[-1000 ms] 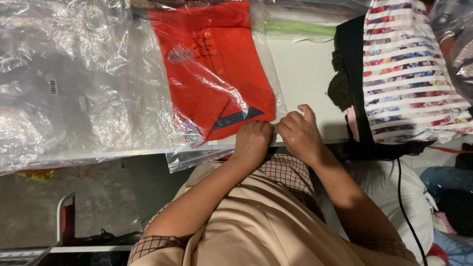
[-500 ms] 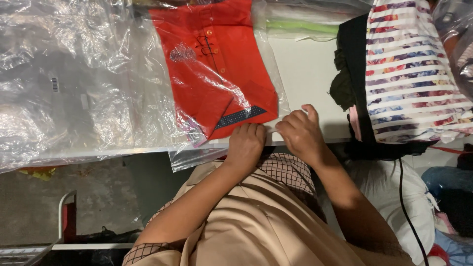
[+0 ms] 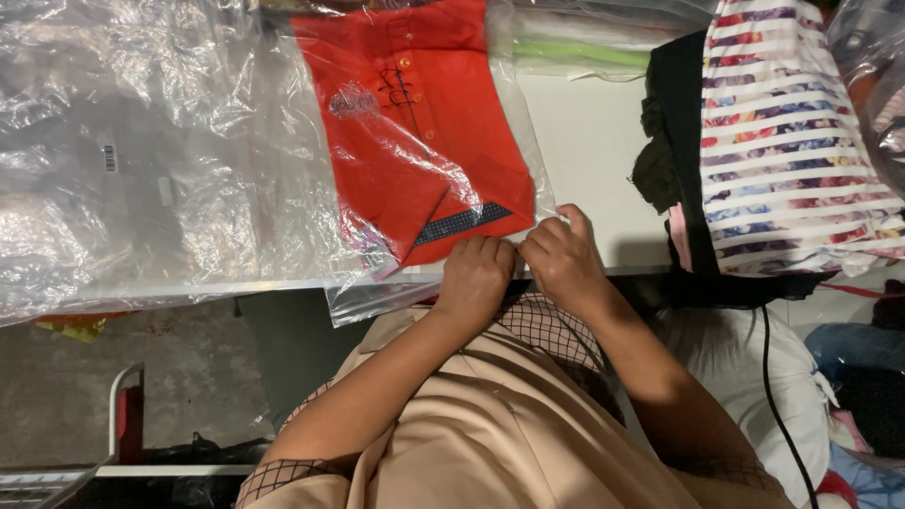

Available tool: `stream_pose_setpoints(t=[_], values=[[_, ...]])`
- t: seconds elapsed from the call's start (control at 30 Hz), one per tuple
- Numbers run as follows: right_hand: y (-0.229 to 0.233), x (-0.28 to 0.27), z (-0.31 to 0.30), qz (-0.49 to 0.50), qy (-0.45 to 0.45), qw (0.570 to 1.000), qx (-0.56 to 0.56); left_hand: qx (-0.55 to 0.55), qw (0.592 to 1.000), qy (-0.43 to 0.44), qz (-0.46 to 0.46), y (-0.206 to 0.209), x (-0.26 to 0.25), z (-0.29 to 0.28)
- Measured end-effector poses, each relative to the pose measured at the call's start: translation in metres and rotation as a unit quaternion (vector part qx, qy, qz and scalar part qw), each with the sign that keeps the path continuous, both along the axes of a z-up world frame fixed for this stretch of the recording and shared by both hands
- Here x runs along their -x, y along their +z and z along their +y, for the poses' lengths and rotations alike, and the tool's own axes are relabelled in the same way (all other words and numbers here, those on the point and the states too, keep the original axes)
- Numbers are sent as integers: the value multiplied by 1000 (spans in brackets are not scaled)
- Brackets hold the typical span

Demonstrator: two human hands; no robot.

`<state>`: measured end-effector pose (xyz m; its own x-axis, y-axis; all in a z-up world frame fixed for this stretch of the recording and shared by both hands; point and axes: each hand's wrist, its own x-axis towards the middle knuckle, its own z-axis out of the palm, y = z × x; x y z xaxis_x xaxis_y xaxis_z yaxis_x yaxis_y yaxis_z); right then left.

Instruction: Packing folded clothes into clear plastic bags and sealing them.

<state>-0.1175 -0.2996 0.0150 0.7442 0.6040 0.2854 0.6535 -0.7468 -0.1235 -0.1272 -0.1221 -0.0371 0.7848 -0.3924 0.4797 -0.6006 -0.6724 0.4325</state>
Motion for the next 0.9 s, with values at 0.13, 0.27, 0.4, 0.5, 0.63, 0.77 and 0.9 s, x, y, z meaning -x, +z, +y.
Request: stream_pose_setpoints(t=[0.13,0.27,0.4,0.5,0.63,0.77,0.9], values=[[1,0,-1,8,-12,1000,-13,-22,1000,4,-13,15,1,9],[1,3,-4,7,-28,998,-50,-81,996,6,-23,19,6,27],[3,4,9,-1,-9,999,-48,-94,995,10,-20,7,11,30],[5,4,18,-11,28,999,-35,-75,997,9,-17,9,10,29],[-4,5,19,3,19,999,-44,-34,999,6,-18,13,10,31],[-9,5,19,8,21,999,-48,3,1000,-12,-15,14,10,30],[-15,6,18,2,21,999,-37,12,1000,-10,-10,8,11,29]])
